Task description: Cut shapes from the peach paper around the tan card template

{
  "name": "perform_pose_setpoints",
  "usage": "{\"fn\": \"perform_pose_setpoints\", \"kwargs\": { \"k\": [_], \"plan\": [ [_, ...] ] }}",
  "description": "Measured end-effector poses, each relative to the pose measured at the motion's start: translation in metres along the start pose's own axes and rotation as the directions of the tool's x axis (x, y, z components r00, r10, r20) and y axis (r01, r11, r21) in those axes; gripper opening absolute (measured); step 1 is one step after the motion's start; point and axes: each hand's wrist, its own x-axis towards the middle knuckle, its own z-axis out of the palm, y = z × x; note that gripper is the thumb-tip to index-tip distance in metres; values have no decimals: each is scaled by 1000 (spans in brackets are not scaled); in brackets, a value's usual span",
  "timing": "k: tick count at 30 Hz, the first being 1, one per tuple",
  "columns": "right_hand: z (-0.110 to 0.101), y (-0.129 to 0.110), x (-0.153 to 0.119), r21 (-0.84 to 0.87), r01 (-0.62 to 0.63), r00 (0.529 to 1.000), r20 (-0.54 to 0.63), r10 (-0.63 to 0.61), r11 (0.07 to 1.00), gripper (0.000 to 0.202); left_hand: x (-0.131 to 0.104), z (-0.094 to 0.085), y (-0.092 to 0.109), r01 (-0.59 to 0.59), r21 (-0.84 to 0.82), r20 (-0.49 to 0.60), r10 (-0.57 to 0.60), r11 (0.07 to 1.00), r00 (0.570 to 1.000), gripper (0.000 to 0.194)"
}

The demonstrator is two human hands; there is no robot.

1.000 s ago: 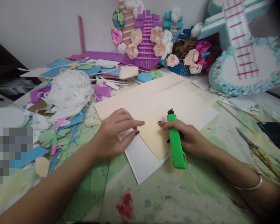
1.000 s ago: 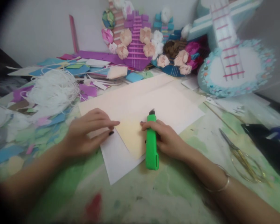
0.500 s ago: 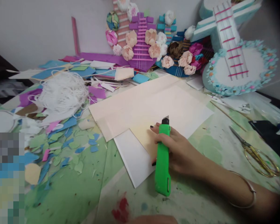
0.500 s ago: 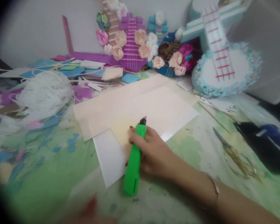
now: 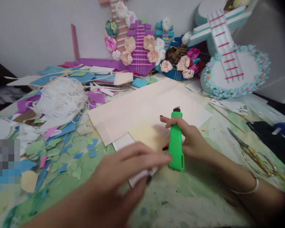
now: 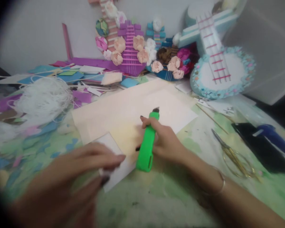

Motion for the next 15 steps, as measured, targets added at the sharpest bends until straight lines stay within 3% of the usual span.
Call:
{"fn": "perform_pose_setpoints", "kwargs": {
  "k": [2, 5, 7, 15],
  "plan": [
    [-15, 11, 4, 61, -30, 999, 30, 28, 998, 49, 17, -3, -21, -91, 21, 78, 89, 996, 993, 36],
    [-33, 24, 7, 87, 16, 980, 196, -33, 996, 48, 32, 0, -51, -230, 164, 291, 176, 959, 941, 33],
    [-40, 29, 8, 78, 58, 956, 284, -78, 995, 46, 36, 5, -64, -315, 230, 369, 217, 921, 904, 35],
    [-42, 35, 7, 75, 81, 926, 363, -103, 994, 35, 35, 23, -85, -399, 250, 405, 279, 882, 871, 34]
  ]
}}
